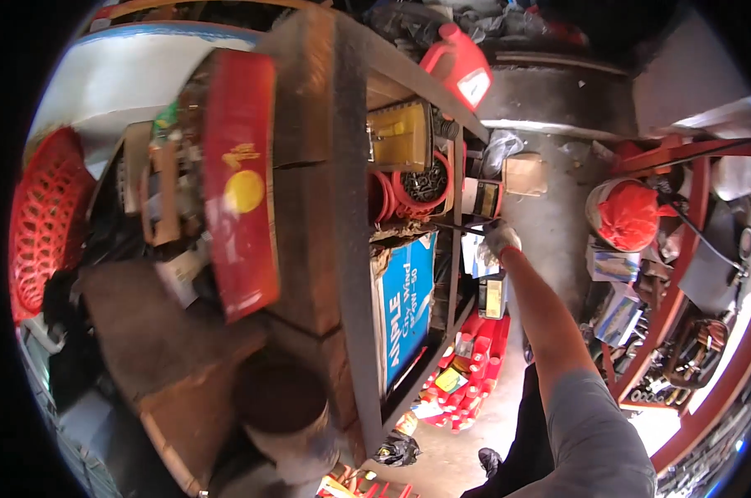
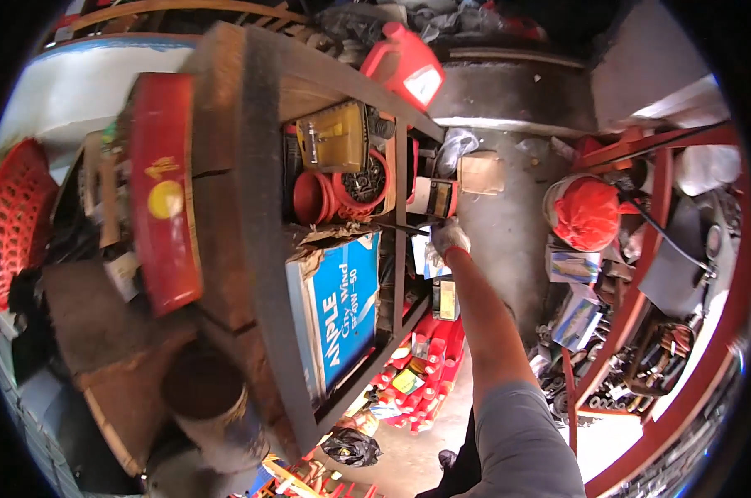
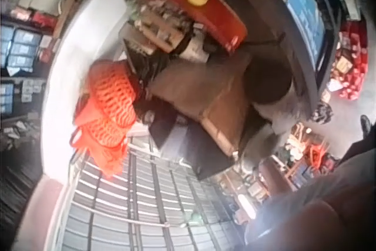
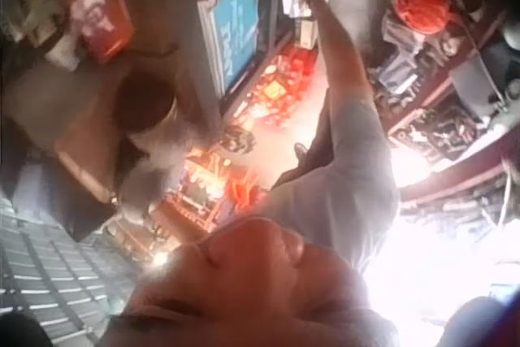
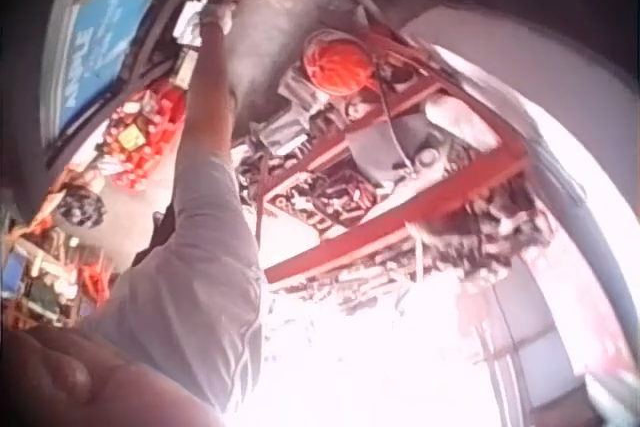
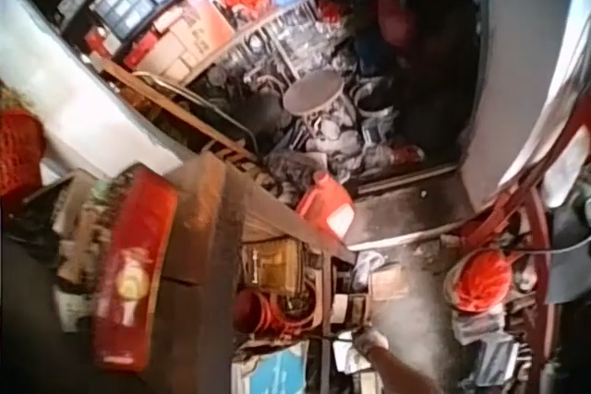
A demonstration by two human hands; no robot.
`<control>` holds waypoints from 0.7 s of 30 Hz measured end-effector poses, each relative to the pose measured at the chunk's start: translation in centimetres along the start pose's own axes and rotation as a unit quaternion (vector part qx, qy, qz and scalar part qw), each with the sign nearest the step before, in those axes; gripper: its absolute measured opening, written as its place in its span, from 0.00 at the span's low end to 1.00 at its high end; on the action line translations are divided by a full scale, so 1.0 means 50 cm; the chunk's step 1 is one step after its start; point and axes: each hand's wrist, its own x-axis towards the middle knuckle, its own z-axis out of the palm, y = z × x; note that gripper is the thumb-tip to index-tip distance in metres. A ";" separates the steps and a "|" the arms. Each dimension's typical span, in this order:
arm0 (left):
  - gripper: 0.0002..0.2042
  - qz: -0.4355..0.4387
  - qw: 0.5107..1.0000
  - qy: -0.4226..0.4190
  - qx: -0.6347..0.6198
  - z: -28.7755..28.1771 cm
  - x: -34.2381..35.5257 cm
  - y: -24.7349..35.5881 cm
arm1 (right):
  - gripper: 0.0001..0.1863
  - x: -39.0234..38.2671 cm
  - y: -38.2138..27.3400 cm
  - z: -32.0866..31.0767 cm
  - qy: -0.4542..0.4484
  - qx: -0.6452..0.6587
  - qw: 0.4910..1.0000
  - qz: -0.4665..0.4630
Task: Repairing a motorcycle, cleaning components and using tools to work on the engine area.
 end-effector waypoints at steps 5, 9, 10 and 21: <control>0.19 0.010 0.993 0.032 0.117 -0.025 0.009 -0.085 | 0.27 0.122 -0.089 0.113 -0.050 0.001 0.999 -0.010; 0.19 0.030 0.987 0.036 0.152 0.011 0.029 -0.155 | 0.26 0.317 -0.053 0.113 -0.008 -0.061 0.998 -0.008; 0.19 0.039 0.972 0.066 0.222 -0.065 0.017 -0.123 | 0.23 0.197 -0.135 0.182 -0.061 0.081 0.992 0.071; 0.20 0.075 0.959 0.043 0.270 -0.126 -0.024 -0.115 | 0.21 -0.018 -0.034 -0.076 0.067 -0.031 0.997 0.009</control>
